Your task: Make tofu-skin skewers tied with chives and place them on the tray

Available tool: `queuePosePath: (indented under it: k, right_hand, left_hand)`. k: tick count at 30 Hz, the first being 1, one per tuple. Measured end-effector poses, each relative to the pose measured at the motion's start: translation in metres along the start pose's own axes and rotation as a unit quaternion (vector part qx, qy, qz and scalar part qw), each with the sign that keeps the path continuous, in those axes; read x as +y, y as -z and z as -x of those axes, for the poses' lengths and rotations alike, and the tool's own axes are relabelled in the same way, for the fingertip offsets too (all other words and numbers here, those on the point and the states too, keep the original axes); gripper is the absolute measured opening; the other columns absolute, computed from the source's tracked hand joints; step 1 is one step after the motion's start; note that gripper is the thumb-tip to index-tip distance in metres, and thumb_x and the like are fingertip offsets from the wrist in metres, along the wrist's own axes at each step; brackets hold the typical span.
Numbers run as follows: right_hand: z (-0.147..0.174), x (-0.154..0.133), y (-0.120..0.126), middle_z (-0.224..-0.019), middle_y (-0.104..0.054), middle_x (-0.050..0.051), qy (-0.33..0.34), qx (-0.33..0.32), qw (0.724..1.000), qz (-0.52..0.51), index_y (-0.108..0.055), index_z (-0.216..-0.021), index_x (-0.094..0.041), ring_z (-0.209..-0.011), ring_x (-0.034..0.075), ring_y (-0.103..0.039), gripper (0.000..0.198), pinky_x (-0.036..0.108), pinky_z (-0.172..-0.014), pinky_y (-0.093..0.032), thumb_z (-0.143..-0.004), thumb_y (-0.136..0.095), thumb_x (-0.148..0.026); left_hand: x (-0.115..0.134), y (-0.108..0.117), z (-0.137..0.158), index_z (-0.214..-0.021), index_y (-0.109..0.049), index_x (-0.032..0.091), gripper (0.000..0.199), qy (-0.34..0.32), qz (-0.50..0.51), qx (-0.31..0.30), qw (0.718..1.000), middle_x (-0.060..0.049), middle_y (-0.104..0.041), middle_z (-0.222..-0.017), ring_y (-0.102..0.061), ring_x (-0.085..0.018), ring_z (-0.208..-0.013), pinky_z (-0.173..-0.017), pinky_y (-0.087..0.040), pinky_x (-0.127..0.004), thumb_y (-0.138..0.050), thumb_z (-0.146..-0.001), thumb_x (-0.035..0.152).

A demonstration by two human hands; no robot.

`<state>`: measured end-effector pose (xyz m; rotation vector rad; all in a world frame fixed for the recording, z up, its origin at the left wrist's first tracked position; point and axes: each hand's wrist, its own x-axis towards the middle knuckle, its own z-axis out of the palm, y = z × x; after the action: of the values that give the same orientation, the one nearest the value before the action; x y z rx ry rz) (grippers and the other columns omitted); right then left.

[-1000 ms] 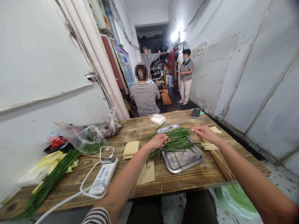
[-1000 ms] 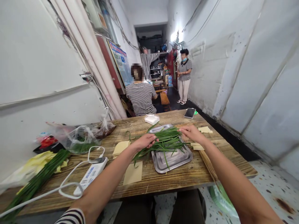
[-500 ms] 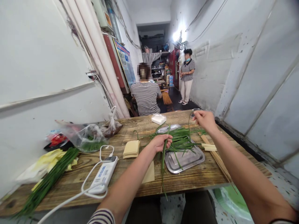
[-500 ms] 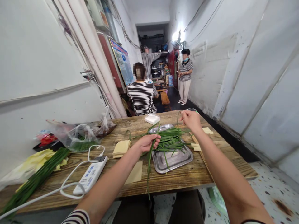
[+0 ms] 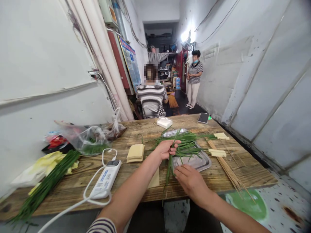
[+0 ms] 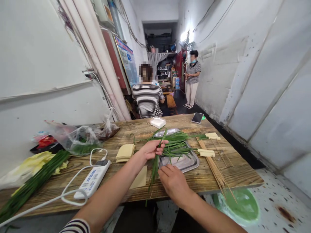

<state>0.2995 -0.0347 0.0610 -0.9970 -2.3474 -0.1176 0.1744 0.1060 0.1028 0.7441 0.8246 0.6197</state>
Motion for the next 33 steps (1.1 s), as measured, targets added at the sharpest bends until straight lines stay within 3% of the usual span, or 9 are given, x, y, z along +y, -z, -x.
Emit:
queuePosePath:
  k: [4,8,11,13,15,18,22,27,33]
  right_hand:
    - [-0.005,0.005,0.034,-0.105,-0.068,0.008,-0.124,0.051,0.969,-0.207,-0.063,-0.113,-0.024,-0.093,0.023,-0.062,0.032,0.039,-0.083,-0.052,-0.081,-0.057,-0.022]
    - [-0.018,0.019,0.049,-0.073,-0.068,0.003,-0.336,0.184,0.854,-0.352,-0.065,-0.104,-0.021,-0.06,0.016,-0.059,0.035,0.028,-0.054,-0.05,-0.074,-0.067,-0.039]
    - [-0.028,0.023,0.044,-0.057,-0.06,-0.001,-0.398,0.214,0.772,-0.447,-0.065,-0.088,-0.018,-0.044,0.011,-0.051,0.038,0.023,-0.04,-0.041,-0.069,-0.071,-0.05]
    - [-0.031,0.023,0.041,-0.055,-0.06,-0.001,-0.41,0.241,0.739,-0.478,-0.063,-0.072,-0.018,-0.042,0.01,-0.049,0.036,0.022,-0.039,-0.04,-0.068,-0.071,-0.053]
    - [-0.031,0.021,0.04,-0.053,-0.06,0.0,-0.409,0.251,0.733,-0.483,-0.06,-0.061,-0.019,-0.041,0.01,-0.049,0.038,0.022,-0.039,-0.04,-0.067,-0.071,-0.054]
    - [-0.029,0.02,0.044,-0.045,-0.057,-0.001,-0.409,0.223,0.758,-0.457,-0.06,-0.056,-0.019,-0.037,0.009,-0.045,0.04,0.021,-0.038,-0.038,-0.069,-0.071,-0.055]
    - [-0.024,0.019,0.048,-0.042,-0.054,-0.003,-0.41,0.201,0.781,-0.427,-0.058,-0.053,-0.019,-0.034,0.008,-0.041,0.042,0.021,-0.034,-0.031,-0.07,-0.07,-0.056]
    - [-0.021,0.021,0.046,-0.04,-0.051,-0.004,-0.427,0.189,0.738,-0.488,-0.054,-0.052,-0.019,-0.031,0.006,-0.038,0.044,0.019,-0.032,-0.028,-0.067,-0.071,-0.057]
    - [-0.014,0.032,0.043,-0.042,-0.054,-0.003,-0.431,0.221,0.689,-0.54,-0.055,-0.056,-0.018,-0.032,0.007,-0.041,0.046,0.019,-0.033,-0.031,-0.062,-0.075,-0.058]
  left_hand:
    - [-0.008,-0.01,0.023,-0.09,-0.057,0.012,0.019,-0.067,-0.076,0.015,0.995,0.009,-0.037,-0.051,-0.022,-0.001,-0.033,-0.037,-0.012,-0.014,-0.041,-0.094,0.021]
    - [-0.025,-0.021,0.04,-0.087,-0.057,0.012,0.021,-0.116,-0.211,0.028,0.97,0.009,-0.037,-0.05,-0.024,-0.004,-0.037,-0.04,-0.016,-0.017,-0.046,-0.09,0.029]
    - [-0.037,-0.027,0.049,-0.078,-0.054,0.014,0.021,-0.157,-0.263,0.04,0.951,0.008,-0.039,-0.051,-0.029,-0.005,-0.042,-0.044,-0.021,-0.018,-0.05,-0.087,0.033]
    - [-0.041,-0.03,0.057,-0.071,-0.051,0.015,0.026,-0.172,-0.282,0.02,0.944,0.006,-0.042,-0.053,-0.032,-0.006,-0.044,-0.046,-0.024,-0.019,-0.05,-0.086,0.037]
    - [-0.042,-0.031,0.066,-0.068,-0.048,0.016,0.032,-0.166,-0.292,-0.025,0.942,0.004,-0.048,-0.056,-0.035,-0.007,-0.046,-0.047,-0.027,-0.02,-0.048,-0.086,0.042]
    - [-0.041,-0.033,0.078,-0.067,-0.049,0.016,0.038,-0.149,-0.303,-0.082,0.938,0.001,-0.052,-0.06,-0.038,-0.007,-0.048,-0.048,-0.031,-0.02,-0.047,-0.084,0.049]
    - [-0.042,-0.033,0.084,-0.063,-0.047,0.016,0.042,-0.144,-0.308,-0.088,0.937,0.002,-0.047,-0.056,-0.035,-0.007,-0.048,-0.047,-0.028,-0.02,-0.05,-0.081,0.054]
    - [-0.041,-0.033,0.079,-0.067,-0.051,0.015,0.04,-0.123,-0.307,-0.127,0.935,0.003,-0.048,-0.056,-0.035,-0.006,-0.047,-0.047,-0.028,-0.019,-0.052,-0.081,0.052]
    - [-0.041,-0.03,0.069,-0.08,-0.057,0.013,0.032,-0.126,-0.302,-0.1,0.939,0.0,-0.058,-0.064,-0.043,-0.007,-0.046,-0.049,-0.035,-0.019,-0.049,-0.085,0.044]
